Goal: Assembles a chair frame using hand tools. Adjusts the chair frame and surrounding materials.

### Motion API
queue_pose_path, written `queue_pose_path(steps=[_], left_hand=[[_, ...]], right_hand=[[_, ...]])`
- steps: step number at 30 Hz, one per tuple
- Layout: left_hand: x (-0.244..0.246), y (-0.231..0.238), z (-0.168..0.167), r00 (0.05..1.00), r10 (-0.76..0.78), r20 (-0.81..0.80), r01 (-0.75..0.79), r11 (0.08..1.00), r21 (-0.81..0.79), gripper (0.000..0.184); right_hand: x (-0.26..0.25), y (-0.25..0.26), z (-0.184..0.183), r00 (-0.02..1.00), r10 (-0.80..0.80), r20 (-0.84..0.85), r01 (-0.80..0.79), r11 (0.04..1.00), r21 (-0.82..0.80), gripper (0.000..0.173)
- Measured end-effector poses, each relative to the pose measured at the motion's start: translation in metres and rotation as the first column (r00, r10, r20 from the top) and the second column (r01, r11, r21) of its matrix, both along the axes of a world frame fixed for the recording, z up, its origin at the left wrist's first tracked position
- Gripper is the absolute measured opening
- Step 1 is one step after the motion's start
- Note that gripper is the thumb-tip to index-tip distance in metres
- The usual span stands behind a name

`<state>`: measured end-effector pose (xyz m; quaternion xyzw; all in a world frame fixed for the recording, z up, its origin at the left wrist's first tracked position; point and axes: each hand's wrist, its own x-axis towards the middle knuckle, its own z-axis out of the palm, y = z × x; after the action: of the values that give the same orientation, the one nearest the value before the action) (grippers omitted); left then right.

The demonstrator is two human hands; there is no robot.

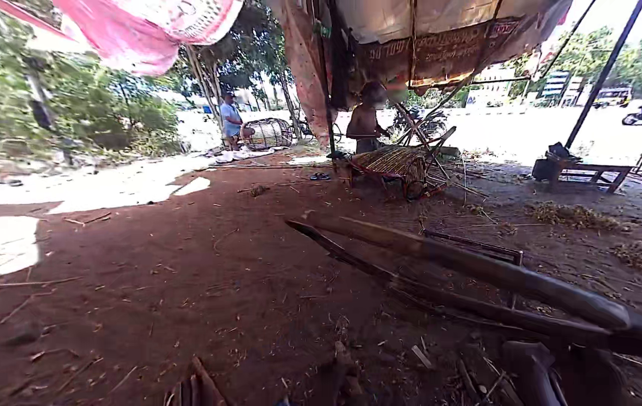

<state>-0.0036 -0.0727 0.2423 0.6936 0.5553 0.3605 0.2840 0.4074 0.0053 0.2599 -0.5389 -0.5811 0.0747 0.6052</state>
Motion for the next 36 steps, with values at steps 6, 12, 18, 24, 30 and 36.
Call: queue_pose_path(steps=[6,12,18,24,30,36], left_hand=[[-0.008,0.187,0.076,0.999,-0.046,0.018,0.041,0.973,0.228,0.091],[0.054,0.245,0.111,0.928,-0.348,-0.132,0.365,0.921,0.133,0.034],[0.134,0.211,0.122,0.868,-0.459,-0.191,0.496,0.776,0.390,0.028],[0.264,0.126,0.123,0.756,-0.570,-0.322,0.645,0.559,0.521,0.027],[0.346,0.081,0.086,0.528,-0.796,-0.295,0.849,0.498,0.177,0.063],[0.353,0.105,0.001,0.435,-0.873,-0.222,0.900,0.415,0.132,0.043]], right_hand=[[0.105,0.029,0.033,0.961,-0.077,-0.267,0.085,0.996,0.018,0.038],[0.173,0.046,0.032,0.824,-0.126,-0.553,0.188,0.980,0.057,0.035],[0.139,0.001,0.057,0.748,-0.569,-0.342,0.477,0.819,-0.319,0.054],[-0.006,-0.075,0.041,0.964,-0.082,-0.253,0.117,0.985,0.125,0.043],[0.029,-0.125,0.014,0.830,-0.343,-0.439,0.427,0.898,0.107,0.015],[0.082,-0.154,0.022,0.915,-0.230,-0.332,0.293,0.943,0.155,0.020]])
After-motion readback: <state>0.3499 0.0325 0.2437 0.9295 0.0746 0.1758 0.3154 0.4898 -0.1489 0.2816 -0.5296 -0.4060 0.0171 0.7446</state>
